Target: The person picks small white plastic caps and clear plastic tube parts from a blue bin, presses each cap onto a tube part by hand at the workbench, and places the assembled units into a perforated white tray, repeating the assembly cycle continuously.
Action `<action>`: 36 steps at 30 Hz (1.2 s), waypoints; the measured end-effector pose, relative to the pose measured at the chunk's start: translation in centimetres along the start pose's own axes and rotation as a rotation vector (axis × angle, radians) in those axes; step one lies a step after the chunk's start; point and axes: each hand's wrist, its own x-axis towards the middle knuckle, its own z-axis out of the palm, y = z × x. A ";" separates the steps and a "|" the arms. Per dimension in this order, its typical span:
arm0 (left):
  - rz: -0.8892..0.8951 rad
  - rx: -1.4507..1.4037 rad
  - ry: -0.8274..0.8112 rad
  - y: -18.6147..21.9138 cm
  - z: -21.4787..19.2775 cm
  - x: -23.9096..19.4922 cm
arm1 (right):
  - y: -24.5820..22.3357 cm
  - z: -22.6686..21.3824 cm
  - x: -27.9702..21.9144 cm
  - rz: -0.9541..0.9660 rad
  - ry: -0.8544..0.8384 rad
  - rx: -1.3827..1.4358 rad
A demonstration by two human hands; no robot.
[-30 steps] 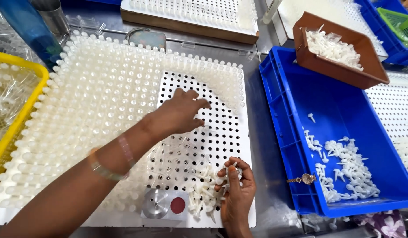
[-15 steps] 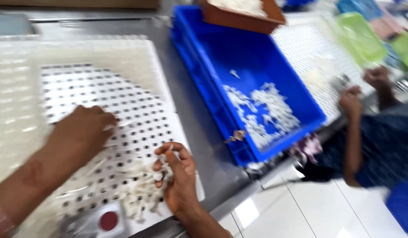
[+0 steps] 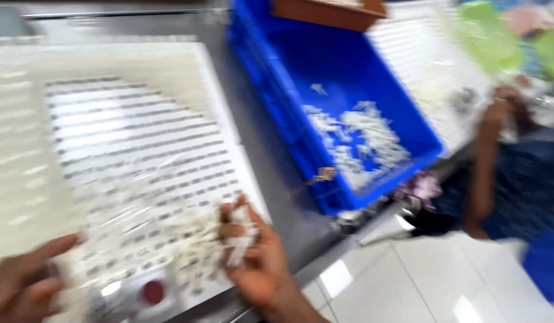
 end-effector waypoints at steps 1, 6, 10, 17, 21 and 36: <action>-0.078 -0.149 0.045 5.7 5.9 -3.3 | 0.1 -0.4 0.1 0.054 -0.081 0.022; 0.320 0.379 0.086 24.1 18.5 -11.5 | 1.9 0.3 0.3 0.225 -0.192 0.174; 0.093 0.264 0.016 24.5 19.7 -12.0 | 3.2 1.1 0.0 0.142 -0.102 0.321; -0.095 0.649 0.014 24.8 20.2 -11.4 | 3.8 2.3 -0.9 -0.038 0.034 0.028; 0.111 0.683 0.034 24.3 20.1 -11.6 | 2.6 0.1 -1.3 -0.070 0.046 -0.109; 0.009 0.450 -0.108 25.1 20.6 -10.8 | 1.9 -3.4 -2.6 -0.174 0.174 -0.768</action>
